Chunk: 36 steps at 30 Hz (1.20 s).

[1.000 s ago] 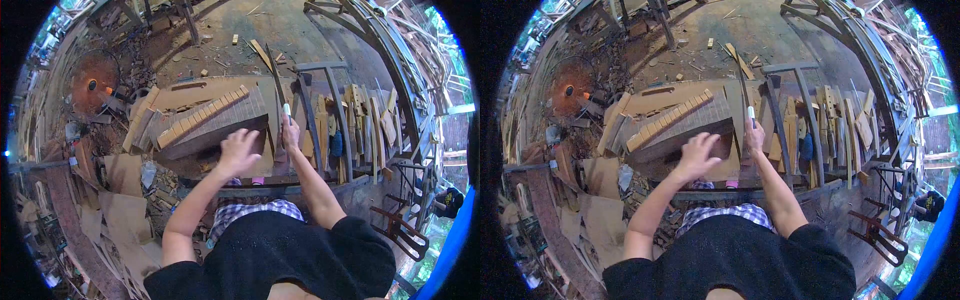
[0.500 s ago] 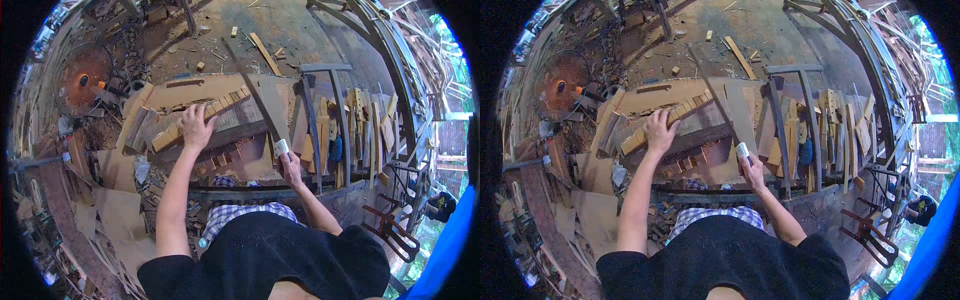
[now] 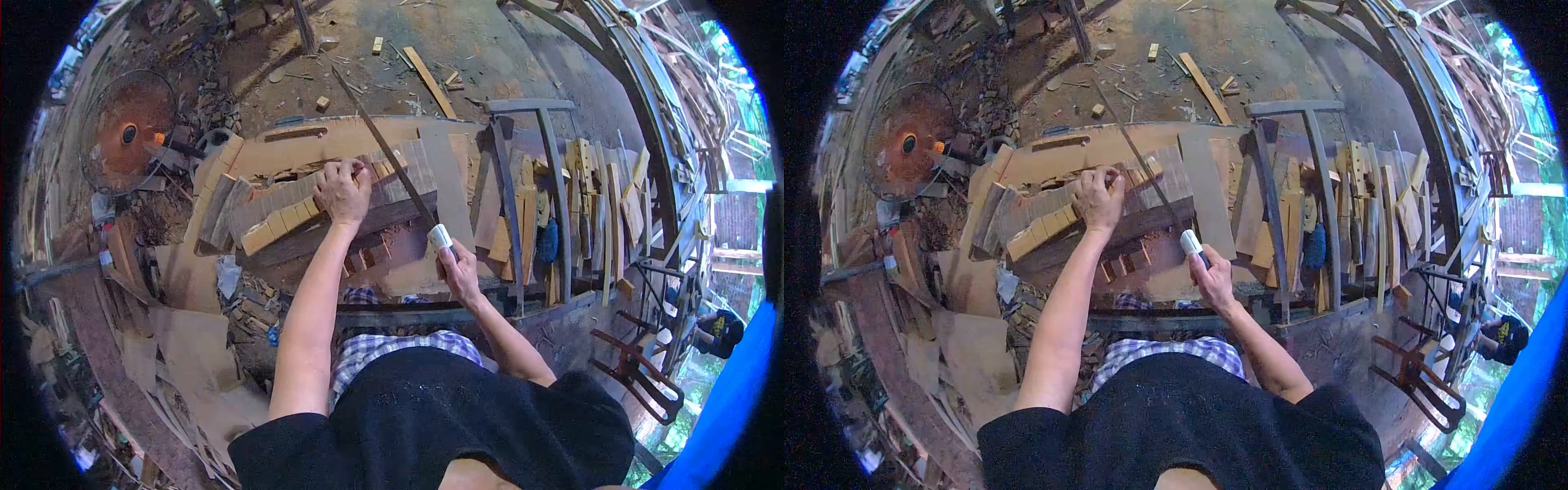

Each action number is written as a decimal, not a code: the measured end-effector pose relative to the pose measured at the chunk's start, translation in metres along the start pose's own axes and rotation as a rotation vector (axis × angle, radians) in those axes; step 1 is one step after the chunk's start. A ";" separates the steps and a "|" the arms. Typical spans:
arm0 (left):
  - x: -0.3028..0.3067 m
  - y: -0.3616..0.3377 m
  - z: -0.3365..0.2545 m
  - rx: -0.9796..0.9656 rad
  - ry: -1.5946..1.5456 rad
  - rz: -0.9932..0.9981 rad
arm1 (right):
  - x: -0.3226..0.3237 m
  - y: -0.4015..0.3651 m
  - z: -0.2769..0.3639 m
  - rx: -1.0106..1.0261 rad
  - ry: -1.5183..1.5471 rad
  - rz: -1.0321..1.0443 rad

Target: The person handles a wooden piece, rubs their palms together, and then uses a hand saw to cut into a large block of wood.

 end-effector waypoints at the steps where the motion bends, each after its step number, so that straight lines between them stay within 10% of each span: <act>1: -0.002 0.005 0.001 0.034 0.050 -0.016 | -0.001 0.001 0.001 0.017 -0.004 -0.003; 36: -0.047 0.025 -0.011 -0.006 0.410 0.087 | -0.028 0.015 0.015 0.021 -0.080 -0.053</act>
Point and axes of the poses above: each hand's wrist, its own y-axis towards the middle knuckle, its own x-axis out of the back of the hand, z = x × y, the point moved 9 cm from there along y, towards the middle knuckle, and after that the axes turned 11 degrees about -z, right-handed, at the moved point
